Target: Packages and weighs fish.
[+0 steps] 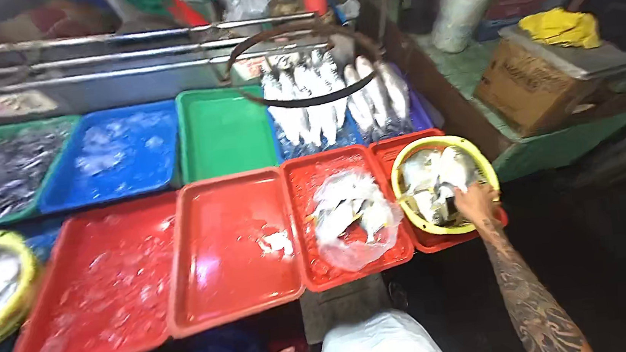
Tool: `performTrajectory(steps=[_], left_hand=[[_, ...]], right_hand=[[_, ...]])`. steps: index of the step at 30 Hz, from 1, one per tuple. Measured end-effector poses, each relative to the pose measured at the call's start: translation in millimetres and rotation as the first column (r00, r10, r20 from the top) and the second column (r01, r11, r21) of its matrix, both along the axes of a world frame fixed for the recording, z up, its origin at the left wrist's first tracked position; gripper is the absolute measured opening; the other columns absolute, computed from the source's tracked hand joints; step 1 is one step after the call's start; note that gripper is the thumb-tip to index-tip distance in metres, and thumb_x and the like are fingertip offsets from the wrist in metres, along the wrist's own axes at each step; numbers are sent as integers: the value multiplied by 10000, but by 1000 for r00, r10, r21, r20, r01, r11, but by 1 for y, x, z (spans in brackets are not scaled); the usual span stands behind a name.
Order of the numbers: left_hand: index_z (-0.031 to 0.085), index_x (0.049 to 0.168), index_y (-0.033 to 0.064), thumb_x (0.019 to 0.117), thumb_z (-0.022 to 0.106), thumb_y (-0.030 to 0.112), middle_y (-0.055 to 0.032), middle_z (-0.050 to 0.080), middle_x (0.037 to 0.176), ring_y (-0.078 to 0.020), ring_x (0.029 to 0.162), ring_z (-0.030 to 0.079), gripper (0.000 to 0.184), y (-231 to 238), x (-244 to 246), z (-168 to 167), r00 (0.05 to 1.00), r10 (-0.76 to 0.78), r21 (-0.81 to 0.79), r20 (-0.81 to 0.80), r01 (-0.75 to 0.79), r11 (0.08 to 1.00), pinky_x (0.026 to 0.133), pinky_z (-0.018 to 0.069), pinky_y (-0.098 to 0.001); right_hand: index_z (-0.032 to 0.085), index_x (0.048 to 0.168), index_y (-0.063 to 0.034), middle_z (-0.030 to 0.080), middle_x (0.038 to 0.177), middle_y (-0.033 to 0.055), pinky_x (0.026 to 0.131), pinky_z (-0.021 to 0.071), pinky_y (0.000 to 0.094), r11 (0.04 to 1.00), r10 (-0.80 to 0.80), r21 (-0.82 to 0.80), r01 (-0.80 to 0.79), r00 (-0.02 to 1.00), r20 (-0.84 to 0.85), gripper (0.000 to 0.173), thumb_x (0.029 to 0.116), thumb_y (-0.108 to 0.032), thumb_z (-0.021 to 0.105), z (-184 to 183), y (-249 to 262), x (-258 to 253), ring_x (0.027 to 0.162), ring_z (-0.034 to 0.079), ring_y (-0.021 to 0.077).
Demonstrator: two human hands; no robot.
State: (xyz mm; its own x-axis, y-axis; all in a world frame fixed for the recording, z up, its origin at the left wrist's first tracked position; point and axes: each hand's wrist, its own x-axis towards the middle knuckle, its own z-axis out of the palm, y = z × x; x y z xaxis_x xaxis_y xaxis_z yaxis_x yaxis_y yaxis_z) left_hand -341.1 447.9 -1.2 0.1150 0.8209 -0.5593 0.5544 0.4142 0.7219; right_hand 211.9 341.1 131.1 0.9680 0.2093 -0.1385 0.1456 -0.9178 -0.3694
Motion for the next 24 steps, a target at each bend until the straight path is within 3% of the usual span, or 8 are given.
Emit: performTrajectory(steps=[2, 5, 8, 11, 14, 17, 20, 24], left_hand=[[654, 1185, -37, 1005, 609, 91, -187, 722, 1016, -254, 819, 723, 226, -1, 5, 6, 999, -2, 87, -33, 5, 996, 751, 609, -446], [683, 1175, -8, 972, 622, 132, -167, 724, 1068, -264, 893, 720, 254, 7, 41, 34, 981, -172, 325, -89, 191, 926, 822, 596, -489], [669, 1265, 34, 973, 631, 179, -175, 631, 1330, -309, 1210, 627, 329, 30, 111, 79, 873, -475, 500, -115, 464, 732, 979, 551, -490], [593, 1412, 80, 965, 655, 170, -140, 547, 1485, -317, 1405, 487, 461, 44, 189, 100, 688, -705, 612, -172, 636, 471, 1145, 417, -521], [463, 1541, 133, 1002, 610, 183, -152, 565, 1470, -349, 1399, 491, 561, 40, 222, 89, 478, -834, 422, -276, 840, 342, 1135, 373, -592], [562, 1447, 106, 1022, 578, 198, -189, 555, 1443, -388, 1371, 484, 435, 30, 216, 74, 336, -899, 230, -281, 933, 277, 1079, 407, -601], [585, 1431, 113, 1018, 587, 202, -174, 534, 1472, -358, 1401, 469, 423, 27, 193, 67, 387, -895, 228, -221, 913, 339, 1101, 413, -574], [611, 1410, 115, 1020, 574, 212, -159, 596, 1399, -331, 1332, 541, 404, 27, 149, 56, 554, -827, 305, -96, 807, 506, 1119, 437, -518]], right_hand=[[512, 1441, 59, 415, 1484, 372, 1107, 351, 663, 991, 119, 44, -126, 983, 143, 535, 1011, -250, 590, 20, 15, -27, 1398, 385, 538], [634, 1308, 40, 627, 1300, 272, 1064, 493, 523, 824, 530, 158, -545, 838, 130, 340, 1041, -141, 526, 21, 56, -78, 1223, 616, 394], [672, 1287, -10, 670, 1277, 195, 1099, 474, 500, 553, 833, 186, -812, 537, -134, 317, 1042, -142, 521, -13, 111, -122, 1226, 628, 328], [681, 1252, 3, 673, 1265, 225, 1093, 453, 563, 421, 864, 103, -901, 364, -347, 302, 1006, -124, 560, -51, 143, -142, 1241, 615, 375], [703, 1193, 0, 673, 1213, 269, 1012, 476, 636, 399, 786, -72, -914, 382, -486, 286, 941, -122, 642, -71, 139, -138, 1197, 619, 442], [632, 1356, -70, 637, 1303, 271, 1034, 455, 645, 453, 700, -157, -878, 459, -548, 445, 911, -67, 641, -84, 127, -134, 1254, 585, 456], [552, 1454, -134, 609, 1335, 277, 992, 479, 657, 464, 698, -225, -857, 510, -503, 536, 927, -55, 609, -92, 119, -139, 1240, 589, 470], [520, 1490, -173, 533, 1396, 330, 937, 490, 671, 413, 721, -345, -843, 534, -442, 501, 1003, -59, 521, -86, 122, -139, 1206, 586, 518]])
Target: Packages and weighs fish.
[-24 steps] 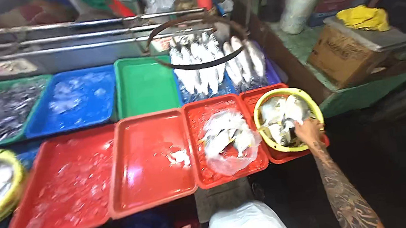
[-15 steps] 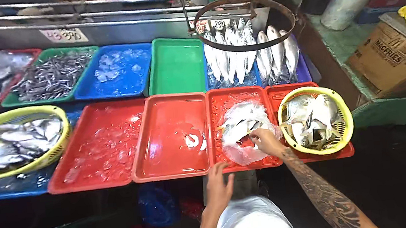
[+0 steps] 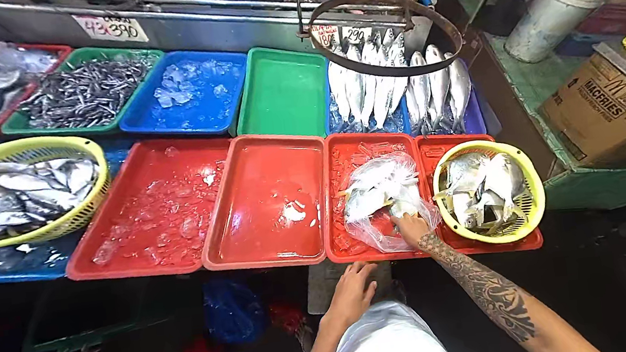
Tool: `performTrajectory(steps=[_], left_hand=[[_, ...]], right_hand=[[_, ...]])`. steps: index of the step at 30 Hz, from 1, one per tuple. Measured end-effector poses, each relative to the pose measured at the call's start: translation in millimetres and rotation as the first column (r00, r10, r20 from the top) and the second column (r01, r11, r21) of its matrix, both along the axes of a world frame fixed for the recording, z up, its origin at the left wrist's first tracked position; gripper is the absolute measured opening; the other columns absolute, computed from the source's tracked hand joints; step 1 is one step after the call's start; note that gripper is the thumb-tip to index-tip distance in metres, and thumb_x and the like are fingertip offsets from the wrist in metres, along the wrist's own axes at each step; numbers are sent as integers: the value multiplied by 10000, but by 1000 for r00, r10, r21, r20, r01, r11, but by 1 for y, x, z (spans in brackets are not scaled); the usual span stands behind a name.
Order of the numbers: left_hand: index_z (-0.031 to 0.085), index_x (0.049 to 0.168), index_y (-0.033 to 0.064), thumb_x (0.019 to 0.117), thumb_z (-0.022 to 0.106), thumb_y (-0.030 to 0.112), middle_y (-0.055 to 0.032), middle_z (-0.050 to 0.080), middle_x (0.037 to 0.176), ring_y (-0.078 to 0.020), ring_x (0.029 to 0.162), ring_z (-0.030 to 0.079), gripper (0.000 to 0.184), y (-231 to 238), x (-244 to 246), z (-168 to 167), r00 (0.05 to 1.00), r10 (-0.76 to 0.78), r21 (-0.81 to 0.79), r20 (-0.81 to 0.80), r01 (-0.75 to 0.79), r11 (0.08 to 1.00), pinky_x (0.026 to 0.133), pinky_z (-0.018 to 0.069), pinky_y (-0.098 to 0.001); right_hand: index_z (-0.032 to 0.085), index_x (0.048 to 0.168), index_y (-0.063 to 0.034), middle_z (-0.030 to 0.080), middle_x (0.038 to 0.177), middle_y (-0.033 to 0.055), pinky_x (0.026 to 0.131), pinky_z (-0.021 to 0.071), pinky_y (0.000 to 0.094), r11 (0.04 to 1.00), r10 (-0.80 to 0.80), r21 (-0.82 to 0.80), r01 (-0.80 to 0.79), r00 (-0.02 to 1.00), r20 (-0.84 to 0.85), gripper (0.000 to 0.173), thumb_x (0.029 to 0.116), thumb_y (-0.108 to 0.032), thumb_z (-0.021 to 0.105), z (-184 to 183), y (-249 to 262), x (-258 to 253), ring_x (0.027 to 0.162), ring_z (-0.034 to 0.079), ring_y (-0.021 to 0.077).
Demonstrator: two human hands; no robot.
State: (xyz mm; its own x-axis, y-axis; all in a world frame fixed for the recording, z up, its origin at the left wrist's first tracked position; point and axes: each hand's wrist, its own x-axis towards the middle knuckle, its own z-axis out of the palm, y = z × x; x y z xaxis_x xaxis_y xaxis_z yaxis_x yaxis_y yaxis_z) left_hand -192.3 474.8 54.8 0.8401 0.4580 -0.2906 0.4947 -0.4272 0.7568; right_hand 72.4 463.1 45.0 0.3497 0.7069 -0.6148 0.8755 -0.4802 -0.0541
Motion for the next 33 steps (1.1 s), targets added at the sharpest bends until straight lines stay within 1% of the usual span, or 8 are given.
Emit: performTrajectory(steps=[4, 8, 13, 17, 20, 24, 30, 33], left_hand=[[638, 1357, 65, 1016, 560, 199, -143, 660, 1316, -268, 1210, 646, 375, -14, -62, -21, 968, 232, -109, 99, -222, 969, 1062, 514, -468], [656, 1314, 34, 996, 563, 186, -153, 693, 1242, -236, 1108, 699, 364, -37, -118, -41, 895, 439, -161, 76, -423, 892, 971, 576, -419], [658, 1299, 16, 991, 571, 188, -171, 698, 1234, -247, 1108, 702, 363, -64, -158, -46, 783, 622, -193, 6, -609, 769, 948, 578, -430], [656, 1299, 17, 988, 570, 161, -165, 699, 1237, -238, 1111, 700, 354, -74, -167, -48, 705, 709, -217, -8, -693, 687, 945, 574, -420], [662, 1285, 12, 986, 570, 153, -162, 706, 1222, -215, 1094, 706, 344, -71, -158, -45, 679, 734, -231, 6, -713, 662, 936, 578, -389], [669, 1272, 17, 986, 576, 163, -145, 706, 1217, -213, 1072, 712, 335, -46, -117, -25, 749, 655, -223, 102, -624, 749, 928, 591, -399], [579, 1405, 41, 979, 589, 130, -149, 576, 1427, -197, 1054, 704, 436, 20, 30, 28, 908, 248, -42, 338, -249, 968, 884, 613, -366], [390, 1560, 55, 999, 601, 193, -182, 446, 1563, -290, 1239, 634, 614, 35, 94, 27, 992, 70, 57, 105, -77, 995, 997, 556, -463]], right_hand=[[488, 1519, -149, 497, 1418, 362, 921, 487, 676, 971, 240, -18, -239, 970, 33, 475, 1049, -79, 478, -5, 5, 11, 1156, 594, 550], [546, 1449, -94, 477, 1436, 361, 889, 488, 684, 885, 458, -93, -457, 889, -13, 419, 1047, -22, 449, -5, 15, 28, 1115, 599, 562], [604, 1395, -72, 402, 1537, 310, 876, 501, 672, 790, 601, -121, -601, 798, -42, 391, 1039, -1, 458, 1, 17, 42, 1055, 621, 548], [583, 1436, -122, 349, 1603, 243, 858, 511, 665, 718, 693, -25, -696, 718, -64, 580, 932, 151, 491, 4, 23, 59, 1089, 611, 528], [602, 1364, -120, 413, 1580, 198, 851, 532, 653, 749, 662, 100, -655, 746, -71, 408, 1015, 35, 457, 13, 23, 62, 1087, 640, 498], [601, 1336, -93, 536, 1503, 144, 877, 534, 635, 793, 597, 235, -562, 793, -118, 325, 1086, -98, 394, 14, 17, 69, 1110, 668, 440], [609, 1354, -88, 578, 1442, 180, 883, 524, 655, 815, 546, 337, -472, 821, -169, 328, 1074, -98, 440, 4, 11, 69, 1102, 666, 459], [633, 1359, -112, 525, 1498, 205, 885, 507, 678, 845, 508, 314, -434, 835, -211, 328, 1071, -109, 477, 4, 8, 67, 1090, 650, 497]])
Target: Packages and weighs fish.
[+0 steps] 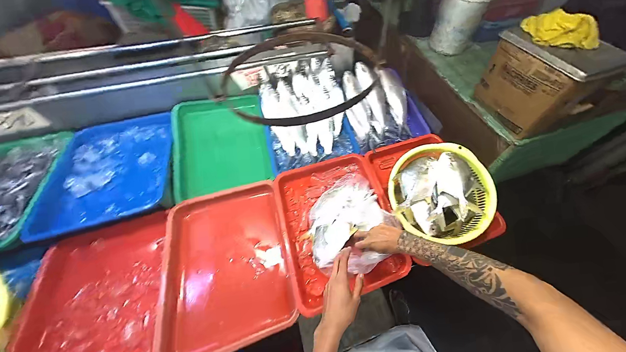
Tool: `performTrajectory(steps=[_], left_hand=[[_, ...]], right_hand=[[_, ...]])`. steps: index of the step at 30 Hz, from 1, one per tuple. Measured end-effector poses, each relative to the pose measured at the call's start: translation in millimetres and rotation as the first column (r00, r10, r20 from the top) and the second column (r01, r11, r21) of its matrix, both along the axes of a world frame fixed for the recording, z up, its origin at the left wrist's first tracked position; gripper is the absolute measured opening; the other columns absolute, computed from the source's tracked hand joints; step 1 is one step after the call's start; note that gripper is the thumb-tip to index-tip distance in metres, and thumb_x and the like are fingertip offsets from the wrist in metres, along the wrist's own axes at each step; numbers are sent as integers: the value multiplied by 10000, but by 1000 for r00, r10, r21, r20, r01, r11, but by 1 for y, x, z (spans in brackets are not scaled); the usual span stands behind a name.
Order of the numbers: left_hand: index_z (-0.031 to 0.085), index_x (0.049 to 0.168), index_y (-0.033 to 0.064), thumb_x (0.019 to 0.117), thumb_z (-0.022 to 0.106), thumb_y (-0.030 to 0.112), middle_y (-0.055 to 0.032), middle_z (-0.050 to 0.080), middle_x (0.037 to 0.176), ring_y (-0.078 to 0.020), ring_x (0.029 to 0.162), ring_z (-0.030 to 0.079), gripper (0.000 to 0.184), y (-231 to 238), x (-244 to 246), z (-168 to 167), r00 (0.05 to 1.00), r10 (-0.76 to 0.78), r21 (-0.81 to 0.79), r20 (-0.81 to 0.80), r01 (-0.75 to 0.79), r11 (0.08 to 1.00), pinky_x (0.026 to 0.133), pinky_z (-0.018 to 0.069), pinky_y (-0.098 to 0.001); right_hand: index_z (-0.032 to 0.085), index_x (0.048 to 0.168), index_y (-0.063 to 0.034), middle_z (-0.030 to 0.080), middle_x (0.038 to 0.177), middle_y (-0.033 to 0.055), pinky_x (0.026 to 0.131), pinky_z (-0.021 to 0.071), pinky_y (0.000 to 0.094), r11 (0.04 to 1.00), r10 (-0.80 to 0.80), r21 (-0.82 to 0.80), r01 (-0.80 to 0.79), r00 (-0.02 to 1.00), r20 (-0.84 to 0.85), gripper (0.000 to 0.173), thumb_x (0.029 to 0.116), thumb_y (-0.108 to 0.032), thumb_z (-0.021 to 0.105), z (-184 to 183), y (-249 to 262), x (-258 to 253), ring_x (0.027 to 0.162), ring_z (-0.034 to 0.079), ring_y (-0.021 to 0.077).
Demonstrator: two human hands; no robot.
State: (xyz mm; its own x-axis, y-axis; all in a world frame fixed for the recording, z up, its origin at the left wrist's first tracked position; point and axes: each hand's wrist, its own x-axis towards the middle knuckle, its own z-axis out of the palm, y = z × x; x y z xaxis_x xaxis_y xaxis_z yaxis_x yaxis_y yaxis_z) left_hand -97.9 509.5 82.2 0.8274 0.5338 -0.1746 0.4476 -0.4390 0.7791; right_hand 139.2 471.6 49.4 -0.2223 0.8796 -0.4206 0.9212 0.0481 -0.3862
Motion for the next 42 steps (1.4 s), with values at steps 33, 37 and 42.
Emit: performTrajectory(steps=[33, 37, 42], left_hand=[[556, 1447, 35, 946, 667, 184, -245, 500, 1467, -326, 1096, 683, 534, -267, 58, -4, 392, 920, 10, 4, -920, 392, 832, 618, -472], [545, 1438, 4, 960, 645, 161, -280, 502, 1445, -352, 1093, 678, 513, -337, 47, -17, 232, 971, -63, -59, -971, 229, 847, 609, -491], [544, 1427, -16, 990, 619, 148, -292, 514, 1429, -340, 1109, 672, 473, -405, 46, -50, 144, 984, -137, -102, -982, 130, 888, 591, -475]], right_hand=[[760, 1043, -8, 764, 971, 34, 706, 557, 217, 868, 48, 165, 467, 253, -966, 174, 1011, -45, 593, 100, -25, 57, 732, 640, 28], [748, 1056, -27, 758, 1015, 26, 694, 557, 213, 830, 102, 261, 493, 326, -940, 179, 1033, -80, 579, 150, -63, 97, 737, 639, 28], [735, 1051, -45, 744, 1023, 17, 684, 535, 236, 717, -104, 178, 674, 357, -928, 208, 1057, -132, 546, 156, -99, 179, 722, 617, 43]])
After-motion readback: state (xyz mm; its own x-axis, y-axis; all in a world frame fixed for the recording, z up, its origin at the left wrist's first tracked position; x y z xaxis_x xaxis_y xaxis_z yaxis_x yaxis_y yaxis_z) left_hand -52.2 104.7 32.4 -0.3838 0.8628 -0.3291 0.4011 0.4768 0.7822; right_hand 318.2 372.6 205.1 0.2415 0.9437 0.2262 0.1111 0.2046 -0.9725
